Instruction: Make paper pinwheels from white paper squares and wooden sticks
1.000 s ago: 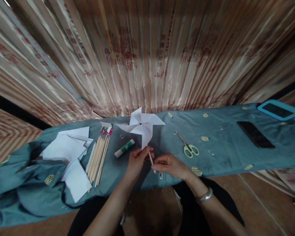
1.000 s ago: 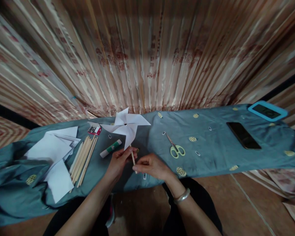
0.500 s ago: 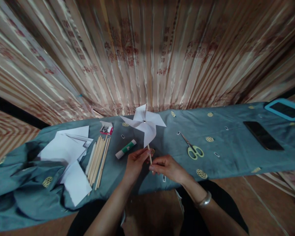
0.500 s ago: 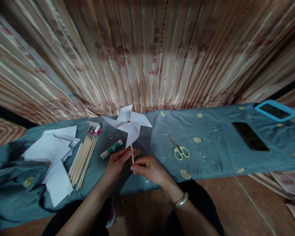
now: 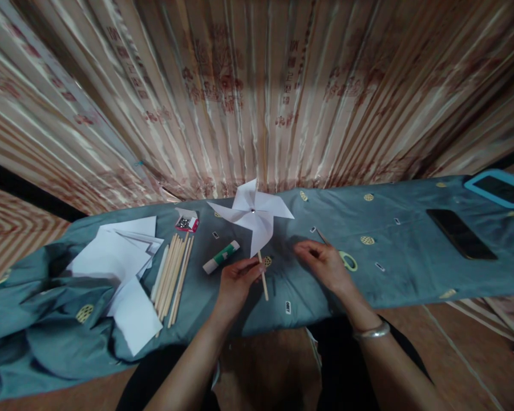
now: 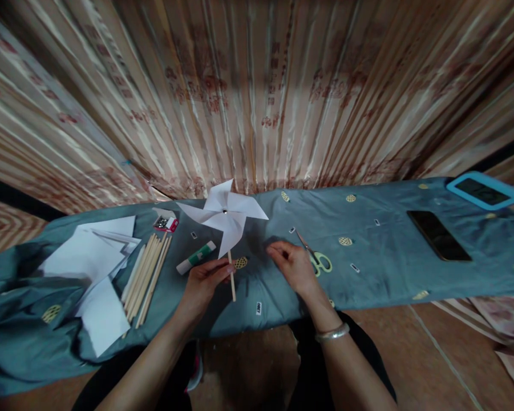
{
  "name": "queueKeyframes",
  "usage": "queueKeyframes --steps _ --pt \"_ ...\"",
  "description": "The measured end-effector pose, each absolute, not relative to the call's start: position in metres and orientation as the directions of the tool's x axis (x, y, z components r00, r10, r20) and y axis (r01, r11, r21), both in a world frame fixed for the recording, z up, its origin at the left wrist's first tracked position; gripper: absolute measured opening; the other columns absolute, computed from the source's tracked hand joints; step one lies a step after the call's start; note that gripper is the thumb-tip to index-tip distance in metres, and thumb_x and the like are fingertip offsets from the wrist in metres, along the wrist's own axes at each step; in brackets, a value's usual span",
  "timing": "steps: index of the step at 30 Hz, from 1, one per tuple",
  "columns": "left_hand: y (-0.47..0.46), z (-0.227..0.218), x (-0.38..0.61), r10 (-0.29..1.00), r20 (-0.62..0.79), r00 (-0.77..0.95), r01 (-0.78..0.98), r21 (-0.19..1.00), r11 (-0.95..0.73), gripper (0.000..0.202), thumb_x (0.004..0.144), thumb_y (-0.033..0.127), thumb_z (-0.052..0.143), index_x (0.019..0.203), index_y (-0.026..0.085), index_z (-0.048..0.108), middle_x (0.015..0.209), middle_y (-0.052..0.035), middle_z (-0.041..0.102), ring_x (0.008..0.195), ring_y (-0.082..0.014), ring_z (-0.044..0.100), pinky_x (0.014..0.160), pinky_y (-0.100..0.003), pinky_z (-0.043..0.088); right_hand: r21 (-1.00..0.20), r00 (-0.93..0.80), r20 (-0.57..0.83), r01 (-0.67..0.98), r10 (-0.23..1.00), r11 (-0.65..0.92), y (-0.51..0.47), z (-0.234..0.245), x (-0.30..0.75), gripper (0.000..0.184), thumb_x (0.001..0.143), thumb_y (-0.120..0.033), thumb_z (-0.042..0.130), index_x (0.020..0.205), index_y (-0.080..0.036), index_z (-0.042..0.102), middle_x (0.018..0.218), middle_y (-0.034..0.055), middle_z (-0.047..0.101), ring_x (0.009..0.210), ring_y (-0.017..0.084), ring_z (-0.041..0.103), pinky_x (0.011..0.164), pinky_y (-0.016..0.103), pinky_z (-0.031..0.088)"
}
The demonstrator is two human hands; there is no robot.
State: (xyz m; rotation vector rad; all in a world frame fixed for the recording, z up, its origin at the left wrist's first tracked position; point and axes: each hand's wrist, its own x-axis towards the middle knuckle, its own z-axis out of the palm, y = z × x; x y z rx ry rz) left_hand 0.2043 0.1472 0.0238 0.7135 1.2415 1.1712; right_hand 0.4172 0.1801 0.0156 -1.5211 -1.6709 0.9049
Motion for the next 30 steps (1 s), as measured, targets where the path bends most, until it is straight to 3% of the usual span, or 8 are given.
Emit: queueKeyframes --steps 3,6,9,14,20,23,27,30 --pt "0.146 0.025 0.204 0.937 -0.342 -0.075 -0.291 0.906 0.308 0.032 0.051 0.037 0.088 0.074 0.016 0.08 0.066 -0.0046 0.074 0.057 -0.0135 0.059 0.059 -0.026 0.049 -0.552 0.049 0.242 0.828 0.969 0.096 0.187 0.009 0.437 0.03 0.089 -0.033 0.054 0.108 -0.017 0.07 0.107 0.0139 0.074 0.097 0.03 0.066 0.088 0.042 0.05" --pt "0.146 0.025 0.205 0.937 -0.342 -0.071 -0.292 0.905 0.308 0.031 0.05 0.036 0.089 0.073 0.017 0.08 0.065 -0.0039 0.073 0.057 -0.013 0.059 0.059 -0.026 0.048 -0.29 0.024 0.285 0.955 0.958 0.062 0.19 0.001 0.448 0.037 0.088 -0.023 0.053 0.12 -0.009 0.064 0.12 0.021 0.068 0.11 0.034 0.062 0.097 0.046 0.047" --pt "0.146 0.025 0.206 0.94 -0.334 -0.064 -0.287 0.909 0.304 0.03 0.05 0.035 0.089 0.072 0.017 0.08 0.066 -0.0048 0.074 0.058 -0.0133 0.059 0.06 -0.026 0.048 -0.17 0.037 0.247 0.985 0.968 0.006 0.191 -0.006 0.452 0.037 0.089 -0.02 0.052 0.123 -0.011 0.061 0.118 0.021 0.068 0.107 0.033 0.063 0.094 0.045 0.049" --pt "0.145 0.025 0.206 0.944 -0.323 -0.064 -0.275 0.915 0.294 0.028 0.051 0.035 0.088 0.072 0.019 0.081 0.067 -0.0054 0.074 0.058 -0.0143 0.06 0.059 -0.026 0.049 -0.108 0.036 0.197 0.994 0.98 -0.015 0.187 -0.011 0.449 0.042 0.095 -0.031 0.048 0.13 -0.008 0.056 0.126 0.0226 0.065 0.112 0.035 0.061 0.091 0.046 0.049" --pt "0.143 0.028 0.203 0.948 -0.313 -0.063 -0.237 0.927 0.29 0.024 0.053 0.033 0.086 0.071 0.018 0.081 0.063 -0.0037 0.073 0.056 -0.0142 0.059 0.06 -0.027 0.049 -0.162 0.031 0.156 0.987 0.987 -0.005 0.185 -0.01 0.452 0.042 0.095 -0.029 0.05 0.13 -0.006 0.055 0.129 0.024 0.063 0.118 0.036 0.06 0.095 0.047 0.049" --pt "0.142 0.027 0.203 0.949 -0.31 -0.055 -0.223 0.931 0.291 0.023 0.054 0.031 0.086 0.071 0.017 0.081 0.061 -0.0032 0.071 0.056 -0.0137 0.057 0.061 -0.027 0.048 -0.258 0.045 0.194 0.966 0.98 0.006 0.186 -0.008 0.454 0.043 0.095 -0.031 0.048 0.129 -0.006 0.057 0.129 0.0252 0.063 0.116 0.037 0.062 0.095 0.05 0.05" --pt "0.142 0.024 0.208 0.937 -0.347 -0.021 -0.255 0.909 0.331 0.026 0.052 0.031 0.087 0.072 0.017 0.081 0.066 -0.0045 0.074 0.058 -0.0142 0.059 0.062 -0.028 0.049 -0.572 0.123 0.295 0.817 0.948 0.073 0.192 0.003 0.454 0.043 0.095 -0.04 0.045 0.124 -0.014 0.063 0.128 0.0199 0.066 0.117 0.033 0.063 0.099 0.049 0.049" --pt "0.14 0.021 0.213 0.929 -0.369 0.01 -0.257 0.897 0.359 0.027 0.05 0.032 0.087 0.072 0.017 0.081 0.071 -0.006 0.076 0.061 -0.0154 0.062 0.064 -0.028 0.05 -0.85 0.198 0.205 0.521 0.958 0.074 0.197 0.014 0.451 0.044 0.09 -0.052 0.054 0.116 -0.018 0.068 0.115 0.0135 0.073 0.105 0.028 0.068 0.095 0.045 0.051"
